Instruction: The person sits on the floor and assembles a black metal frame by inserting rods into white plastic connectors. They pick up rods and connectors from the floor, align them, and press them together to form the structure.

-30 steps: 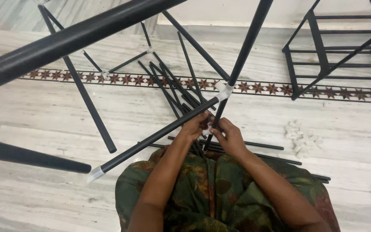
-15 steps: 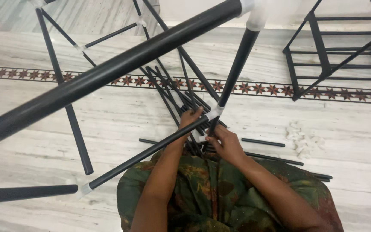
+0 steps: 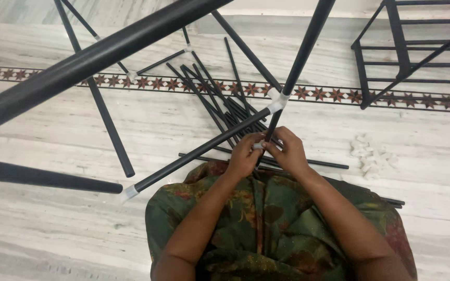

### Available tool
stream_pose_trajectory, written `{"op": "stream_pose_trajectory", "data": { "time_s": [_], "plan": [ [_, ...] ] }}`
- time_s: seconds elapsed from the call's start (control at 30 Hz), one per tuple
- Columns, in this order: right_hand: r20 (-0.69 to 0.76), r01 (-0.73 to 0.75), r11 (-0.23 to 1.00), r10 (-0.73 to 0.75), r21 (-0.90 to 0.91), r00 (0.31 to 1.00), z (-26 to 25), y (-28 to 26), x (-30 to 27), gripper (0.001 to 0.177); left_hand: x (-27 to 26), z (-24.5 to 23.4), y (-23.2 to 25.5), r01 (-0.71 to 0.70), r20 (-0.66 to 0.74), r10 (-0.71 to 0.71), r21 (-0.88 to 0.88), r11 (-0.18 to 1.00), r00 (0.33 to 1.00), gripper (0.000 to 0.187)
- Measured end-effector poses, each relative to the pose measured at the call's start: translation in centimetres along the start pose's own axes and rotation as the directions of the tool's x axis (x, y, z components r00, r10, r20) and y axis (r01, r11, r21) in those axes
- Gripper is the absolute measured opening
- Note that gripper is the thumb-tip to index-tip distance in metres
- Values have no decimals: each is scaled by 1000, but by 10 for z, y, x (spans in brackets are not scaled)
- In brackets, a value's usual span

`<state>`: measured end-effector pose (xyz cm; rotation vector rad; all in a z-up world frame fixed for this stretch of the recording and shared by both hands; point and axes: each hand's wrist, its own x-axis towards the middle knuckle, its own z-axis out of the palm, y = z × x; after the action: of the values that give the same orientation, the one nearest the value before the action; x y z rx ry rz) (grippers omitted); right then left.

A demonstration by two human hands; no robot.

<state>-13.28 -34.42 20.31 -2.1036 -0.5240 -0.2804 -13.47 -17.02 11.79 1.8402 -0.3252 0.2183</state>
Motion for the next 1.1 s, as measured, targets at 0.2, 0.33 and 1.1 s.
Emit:
{"op": "stream_pose_trajectory", "data": {
  "time_s": [0.2, 0.33, 1.1],
  "plan": [
    [38, -180, 660, 224, 730, 974, 2, -11, -8, 39, 4, 1, 65, -300, 13, 306, 237, 924, 952, 75],
    [77, -222, 567, 269, 793, 960, 8, -8, -7, 35, 18, 20, 48, 6, -4, -5, 174, 985, 1000, 44],
    [71, -275, 642, 324, 715, 943, 2, -3, 11, 61, 13, 57, 19, 0, 75, 7, -98, 995, 997, 57]
  ]
}}
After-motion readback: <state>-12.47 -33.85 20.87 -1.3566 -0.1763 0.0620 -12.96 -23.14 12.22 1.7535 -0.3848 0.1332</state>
